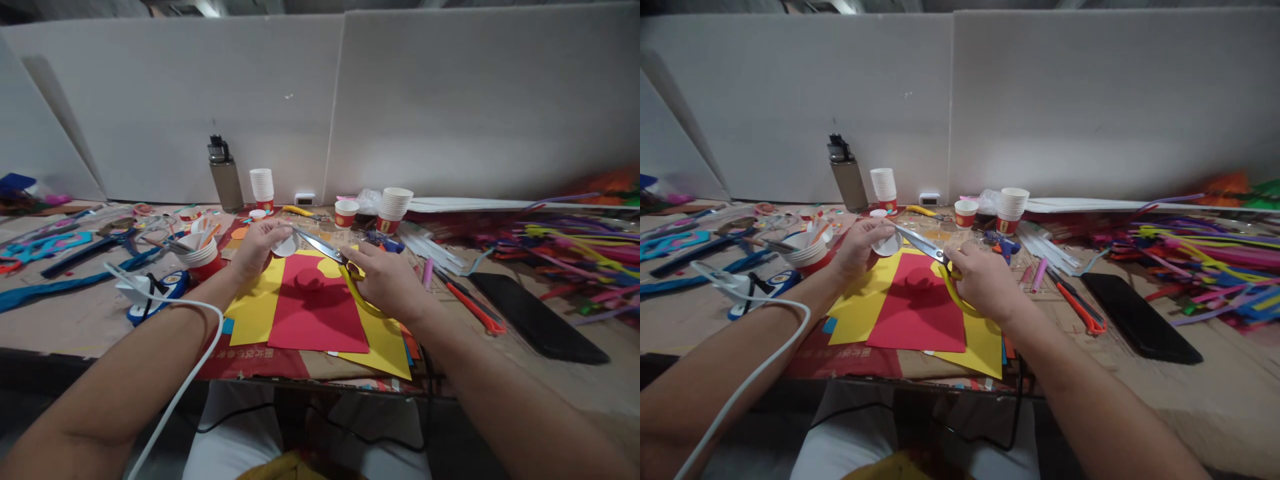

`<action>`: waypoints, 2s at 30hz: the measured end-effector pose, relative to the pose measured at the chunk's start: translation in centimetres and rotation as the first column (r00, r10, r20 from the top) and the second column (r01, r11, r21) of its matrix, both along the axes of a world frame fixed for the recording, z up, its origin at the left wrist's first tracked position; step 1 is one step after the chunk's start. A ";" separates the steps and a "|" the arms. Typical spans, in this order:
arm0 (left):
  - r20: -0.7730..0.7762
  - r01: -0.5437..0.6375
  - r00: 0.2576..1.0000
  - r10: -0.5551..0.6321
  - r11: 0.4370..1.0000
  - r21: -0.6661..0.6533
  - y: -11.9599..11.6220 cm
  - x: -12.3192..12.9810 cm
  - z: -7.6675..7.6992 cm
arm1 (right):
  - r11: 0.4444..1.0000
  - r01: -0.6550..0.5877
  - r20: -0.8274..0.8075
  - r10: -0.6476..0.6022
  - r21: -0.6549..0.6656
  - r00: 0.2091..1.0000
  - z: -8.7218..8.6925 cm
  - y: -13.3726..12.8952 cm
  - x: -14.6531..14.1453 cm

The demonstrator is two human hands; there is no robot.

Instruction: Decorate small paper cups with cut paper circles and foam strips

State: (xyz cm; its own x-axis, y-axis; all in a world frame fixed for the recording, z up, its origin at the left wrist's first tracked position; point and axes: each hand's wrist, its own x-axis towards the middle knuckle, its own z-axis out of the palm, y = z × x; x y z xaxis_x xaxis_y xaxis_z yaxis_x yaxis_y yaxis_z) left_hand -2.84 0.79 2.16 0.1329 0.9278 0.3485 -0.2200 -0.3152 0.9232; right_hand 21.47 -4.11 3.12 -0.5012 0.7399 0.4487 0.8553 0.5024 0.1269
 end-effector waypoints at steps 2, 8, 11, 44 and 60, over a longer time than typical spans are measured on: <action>0.007 0.007 1.000 -0.007 1.000 -0.025 -0.1 0.0 0.1 | 1.000 -0.005 -0.001 0.005 0.004 1.000 0.0 0.0 0.0; 0.001 0.034 0.999 -0.034 0.998 -0.061 -0.1 -0.2 0.5 | 0.999 -0.038 -0.018 0.038 -0.027 0.999 -0.2 0.2 0.2; 0.012 0.047 0.999 -0.046 0.995 -0.085 0.1 -0.4 0.4 | 0.996 -0.077 -0.115 0.071 -0.048 0.991 -0.3 0.4 0.2; -0.015 0.173 0.984 -0.176 0.978 -0.116 -3.1 4.4 -2.3 | 0.792 -0.472 -0.886 -0.179 -0.388 0.427 -1.3 -0.4 -2.5; -0.405 0.237 0.859 -0.315 0.944 -0.231 -3.5 3.0 -0.8 | 0.943 -0.305 -0.681 0.137 -0.133 0.719 -1.6 -0.4 -2.2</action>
State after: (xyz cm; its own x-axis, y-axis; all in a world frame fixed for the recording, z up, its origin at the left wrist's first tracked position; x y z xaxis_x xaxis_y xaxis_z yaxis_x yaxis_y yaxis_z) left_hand 0.11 -2.72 1.33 0.4924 0.8695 0.0401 0.1563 -0.1337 0.9786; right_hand 19.28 -4.53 1.54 -0.3058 0.7654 0.5663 0.5414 0.6290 -0.5578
